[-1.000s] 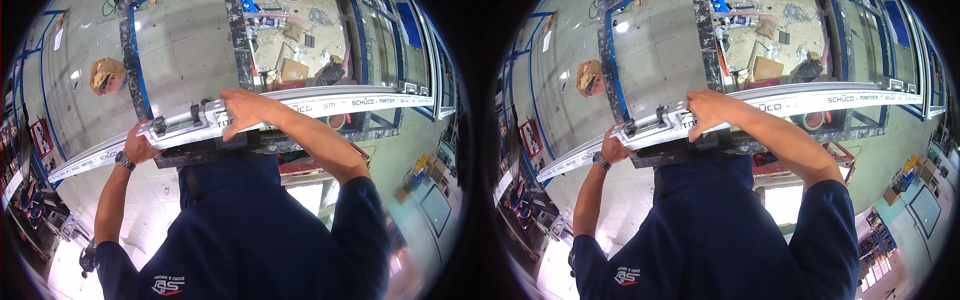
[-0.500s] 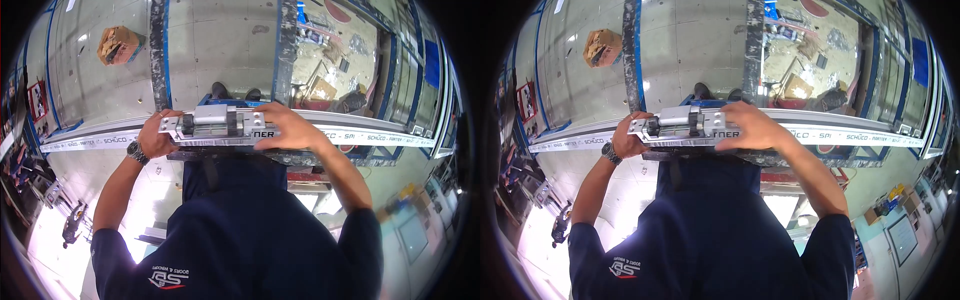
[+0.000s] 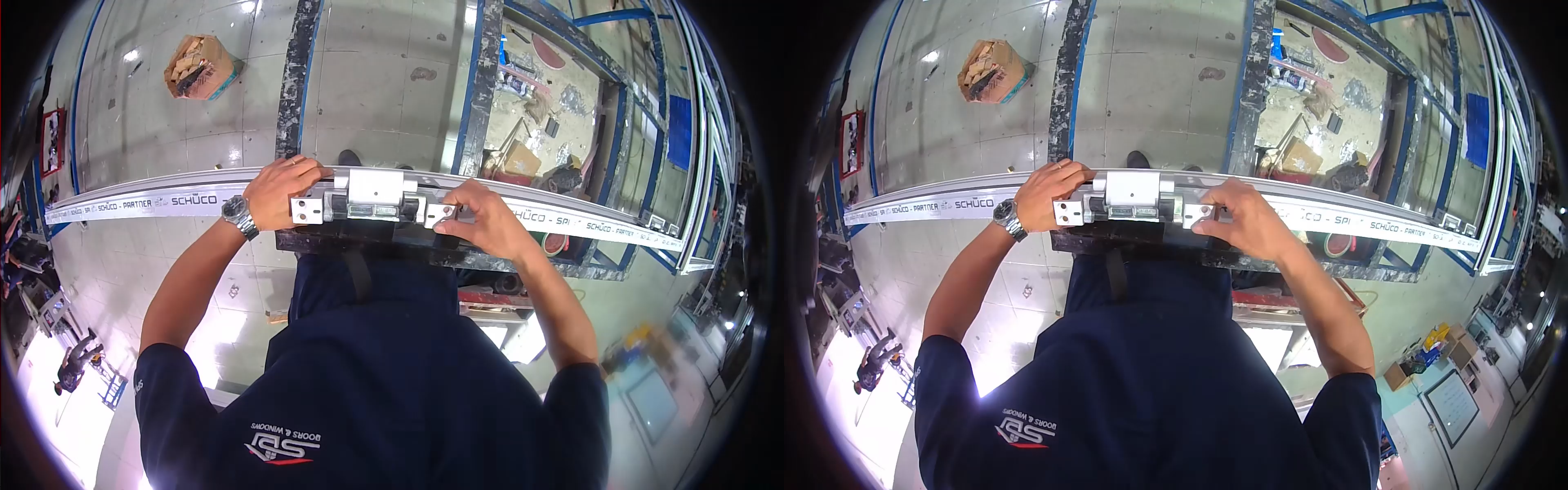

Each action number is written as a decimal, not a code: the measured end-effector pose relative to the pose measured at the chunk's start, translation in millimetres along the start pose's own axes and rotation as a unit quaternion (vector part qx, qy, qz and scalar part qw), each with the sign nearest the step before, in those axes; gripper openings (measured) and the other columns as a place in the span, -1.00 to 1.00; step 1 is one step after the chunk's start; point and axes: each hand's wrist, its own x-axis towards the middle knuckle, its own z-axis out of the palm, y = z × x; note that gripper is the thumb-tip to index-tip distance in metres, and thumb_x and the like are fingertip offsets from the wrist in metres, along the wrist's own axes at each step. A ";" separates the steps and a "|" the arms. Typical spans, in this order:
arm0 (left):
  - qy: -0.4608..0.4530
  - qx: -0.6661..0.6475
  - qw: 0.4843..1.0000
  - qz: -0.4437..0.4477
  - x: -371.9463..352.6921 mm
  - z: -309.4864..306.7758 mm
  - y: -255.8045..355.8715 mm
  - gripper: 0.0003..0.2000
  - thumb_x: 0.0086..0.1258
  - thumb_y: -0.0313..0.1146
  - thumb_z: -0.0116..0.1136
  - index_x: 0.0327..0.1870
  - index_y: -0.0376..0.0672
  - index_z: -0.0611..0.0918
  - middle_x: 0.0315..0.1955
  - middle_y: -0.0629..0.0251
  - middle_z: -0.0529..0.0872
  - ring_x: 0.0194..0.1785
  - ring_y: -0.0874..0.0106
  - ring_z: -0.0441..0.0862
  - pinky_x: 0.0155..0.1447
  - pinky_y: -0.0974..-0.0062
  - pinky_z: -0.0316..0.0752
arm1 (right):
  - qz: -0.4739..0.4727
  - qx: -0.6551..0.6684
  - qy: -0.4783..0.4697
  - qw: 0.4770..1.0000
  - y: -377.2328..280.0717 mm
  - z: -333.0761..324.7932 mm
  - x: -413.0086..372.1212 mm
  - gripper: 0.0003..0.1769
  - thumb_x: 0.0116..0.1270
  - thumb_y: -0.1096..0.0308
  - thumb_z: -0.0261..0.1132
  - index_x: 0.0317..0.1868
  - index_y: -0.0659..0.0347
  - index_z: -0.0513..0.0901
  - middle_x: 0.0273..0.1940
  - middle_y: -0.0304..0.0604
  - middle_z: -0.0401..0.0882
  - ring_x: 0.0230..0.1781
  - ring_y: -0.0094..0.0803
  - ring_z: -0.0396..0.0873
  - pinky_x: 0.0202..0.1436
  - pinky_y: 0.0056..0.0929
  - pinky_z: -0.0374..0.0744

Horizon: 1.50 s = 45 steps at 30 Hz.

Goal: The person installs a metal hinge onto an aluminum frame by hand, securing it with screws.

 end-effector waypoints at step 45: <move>-0.062 -0.073 0.987 -0.130 -3.1 -20.9 0.7 -0.36 0.08 -0.34 0.44 0.31 -0.15 0.61 0.27 0.22 0.71 0.37 0.30 0.64 0.32 0.15 0.48 | -0.128 -0.233 -0.092 0.960 46.0 8.7 51.3 -0.41 0.19 0.32 0.29 0.27 0.26 0.60 0.26 -0.04 0.69 0.35 -0.16 0.62 0.42 -0.08 0.51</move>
